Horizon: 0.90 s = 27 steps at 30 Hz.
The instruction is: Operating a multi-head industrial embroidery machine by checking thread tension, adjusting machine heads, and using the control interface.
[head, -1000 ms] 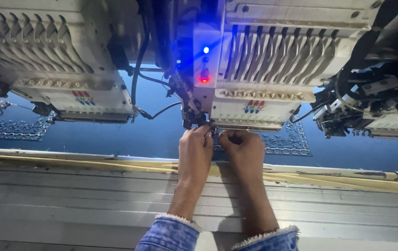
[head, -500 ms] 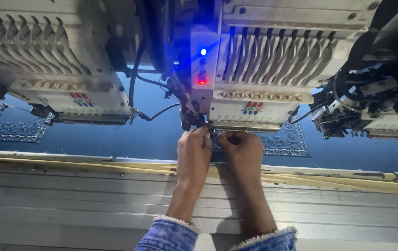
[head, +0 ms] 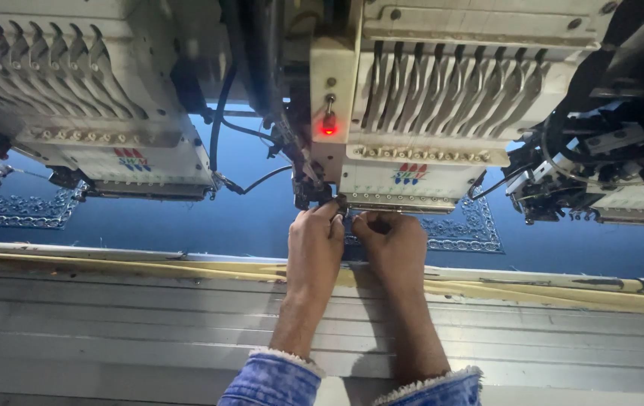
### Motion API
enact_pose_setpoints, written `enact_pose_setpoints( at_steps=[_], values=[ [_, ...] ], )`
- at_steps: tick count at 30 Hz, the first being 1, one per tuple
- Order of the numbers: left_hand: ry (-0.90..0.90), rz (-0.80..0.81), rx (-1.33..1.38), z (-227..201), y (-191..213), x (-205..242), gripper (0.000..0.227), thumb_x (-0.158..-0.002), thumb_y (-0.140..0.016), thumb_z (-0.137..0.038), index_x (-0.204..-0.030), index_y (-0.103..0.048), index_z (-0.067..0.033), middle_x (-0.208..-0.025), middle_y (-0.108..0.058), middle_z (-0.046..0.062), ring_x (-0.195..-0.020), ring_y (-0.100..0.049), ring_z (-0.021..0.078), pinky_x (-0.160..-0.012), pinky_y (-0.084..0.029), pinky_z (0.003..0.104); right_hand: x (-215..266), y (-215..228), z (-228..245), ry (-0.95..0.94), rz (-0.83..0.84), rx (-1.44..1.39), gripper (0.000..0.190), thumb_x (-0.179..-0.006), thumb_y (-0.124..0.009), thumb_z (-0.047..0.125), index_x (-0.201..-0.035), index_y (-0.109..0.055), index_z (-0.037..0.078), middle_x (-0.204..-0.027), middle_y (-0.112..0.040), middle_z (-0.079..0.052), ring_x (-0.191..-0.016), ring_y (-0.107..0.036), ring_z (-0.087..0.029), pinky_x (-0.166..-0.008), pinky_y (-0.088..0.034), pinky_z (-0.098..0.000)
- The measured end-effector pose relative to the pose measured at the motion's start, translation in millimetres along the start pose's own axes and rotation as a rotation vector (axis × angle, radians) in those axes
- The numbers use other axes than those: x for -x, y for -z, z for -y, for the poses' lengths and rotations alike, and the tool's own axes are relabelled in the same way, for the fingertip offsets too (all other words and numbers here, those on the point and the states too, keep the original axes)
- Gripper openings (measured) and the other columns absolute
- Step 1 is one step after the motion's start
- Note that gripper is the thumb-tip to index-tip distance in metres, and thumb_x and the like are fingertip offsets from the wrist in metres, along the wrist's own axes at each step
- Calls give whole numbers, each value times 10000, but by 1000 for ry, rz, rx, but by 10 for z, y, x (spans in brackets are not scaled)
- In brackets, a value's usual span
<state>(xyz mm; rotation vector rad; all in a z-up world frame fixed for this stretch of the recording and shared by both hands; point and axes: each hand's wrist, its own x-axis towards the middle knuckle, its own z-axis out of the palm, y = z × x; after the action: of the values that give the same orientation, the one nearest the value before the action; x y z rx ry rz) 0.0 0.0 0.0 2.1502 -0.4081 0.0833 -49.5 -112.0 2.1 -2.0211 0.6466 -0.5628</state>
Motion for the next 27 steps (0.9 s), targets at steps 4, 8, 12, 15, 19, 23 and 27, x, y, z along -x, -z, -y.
enact_pose_setpoints(
  at_steps=[4,8,12,15,19,23,27],
  values=[
    [94,25,124,-143,90,37,378,-970,-608,-90,-1327,-673,14,-937,-673,181,-897,-636,225,-785,-534,371,-2,-5,-36,-23,8,-17,313,-795,-779,355,-861,-810,50,-785,-766,-194,-867,-765,-398,-753,-568,-465],
    [48,8,63,-38,17,13,350,-954,-636,-117,-1289,-714,-49,-885,-675,100,-835,-640,176,-714,-542,301,6,4,0,-10,-2,-22,301,-789,-784,344,-851,-802,50,-774,-760,-205,-872,-760,-418,-750,-563,-489],
    [88,28,89,-126,56,32,355,-978,-617,-114,-1312,-679,-12,-925,-651,147,-870,-639,215,-747,-523,344,-24,10,-58,-16,5,-46,252,-805,-776,323,-812,-803,73,-731,-752,-178,-818,-765,-376,-737,-561,-457],
    [74,24,53,-6,-17,5,331,-980,-623,-156,-1284,-694,-49,-879,-610,88,-816,-614,175,-703,-499,305,-16,-4,-59,-12,11,-61,263,-796,-778,336,-801,-797,74,-724,-749,-174,-810,-765,-364,-731,-557,-456],
    [69,21,45,17,-40,6,308,-980,-628,-174,-1262,-712,-83,-845,-572,46,-783,-583,143,-689,-480,285,-4,4,-25,-9,10,-73,290,-786,-793,341,-794,-780,52,-719,-740,-189,-793,-758,-371,-735,-550,-463],
    [103,45,22,-55,9,25,336,-986,-609,-136,-1291,-682,-15,-894,-611,98,-853,-590,152,-740,-470,329,7,39,39,-8,30,-49,255,-809,-792,308,-804,-784,54,-709,-739,-188,-757,-752,-357,-726,-560,-445],
    [24,19,-48,-12,-2,19,297,-960,-639,-161,-1236,-725,-97,-811,-629,20,-758,-597,120,-656,-514,250,-4,22,-3,-5,18,-53,269,-819,-783,320,-818,-790,51,-729,-741,-196,-793,-759,-363,-722,-561,-453]
  ],
)
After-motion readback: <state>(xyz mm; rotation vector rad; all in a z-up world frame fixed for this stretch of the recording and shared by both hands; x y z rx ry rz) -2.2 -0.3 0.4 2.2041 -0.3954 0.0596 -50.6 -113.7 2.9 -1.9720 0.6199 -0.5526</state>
